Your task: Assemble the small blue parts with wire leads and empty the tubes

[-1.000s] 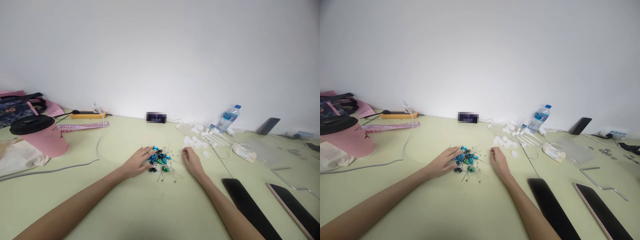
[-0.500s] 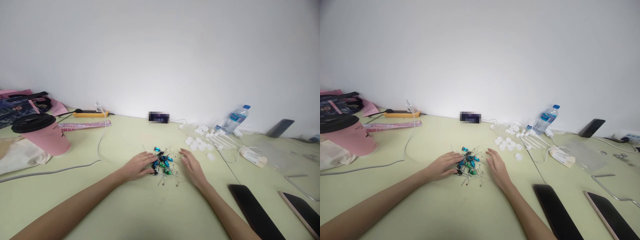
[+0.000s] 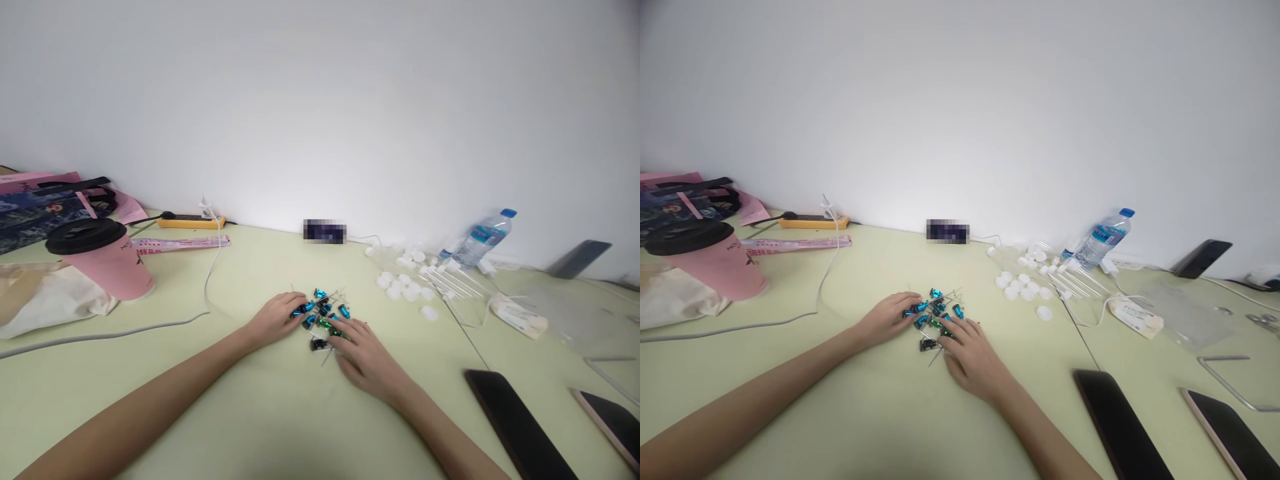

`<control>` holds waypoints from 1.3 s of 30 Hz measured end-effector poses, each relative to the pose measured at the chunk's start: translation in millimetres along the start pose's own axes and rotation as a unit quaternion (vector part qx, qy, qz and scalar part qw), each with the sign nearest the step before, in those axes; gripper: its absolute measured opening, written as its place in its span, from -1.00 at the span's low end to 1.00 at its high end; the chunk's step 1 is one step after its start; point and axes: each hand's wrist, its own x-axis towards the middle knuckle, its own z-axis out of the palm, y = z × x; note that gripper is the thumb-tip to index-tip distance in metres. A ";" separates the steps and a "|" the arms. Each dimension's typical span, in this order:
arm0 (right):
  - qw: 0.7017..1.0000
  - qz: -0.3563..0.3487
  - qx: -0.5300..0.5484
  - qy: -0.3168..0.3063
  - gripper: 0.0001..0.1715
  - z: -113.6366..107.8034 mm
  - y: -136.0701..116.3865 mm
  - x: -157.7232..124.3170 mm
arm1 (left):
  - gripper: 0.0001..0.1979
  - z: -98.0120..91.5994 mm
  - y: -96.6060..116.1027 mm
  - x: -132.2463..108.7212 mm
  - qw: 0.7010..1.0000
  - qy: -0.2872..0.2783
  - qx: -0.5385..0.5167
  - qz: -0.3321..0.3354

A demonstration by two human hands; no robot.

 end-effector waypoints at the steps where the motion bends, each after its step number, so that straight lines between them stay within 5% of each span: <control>1: 1.000 -0.002 0.000 0.010 -0.62 -0.4 2.6 -1.4 | -0.68 -0.9 1.4 -0.1 1.000 0.008 -0.002 0.002; 7: 0.998 0.008 -0.002 0.060 -0.67 1.8 8.2 -5.0 | -0.79 -3.1 8.6 -4.0 0.996 0.070 0.046 0.012; 23: 0.998 0.023 -0.042 0.037 -0.72 5.6 9.6 -0.7 | -0.82 2.9 20.6 -8.7 0.992 -0.025 0.054 0.112; 32: 0.996 0.054 -0.069 0.024 -0.59 2.7 15.0 -2.9 | -0.85 -1.8 15.8 -6.7 0.997 0.027 -0.039 -0.068; 39: 0.993 0.076 -0.065 0.060 -0.63 -0.6 18.4 -5.8 | -0.69 0.0 16.4 -5.0 0.997 -0.006 -0.026 -0.074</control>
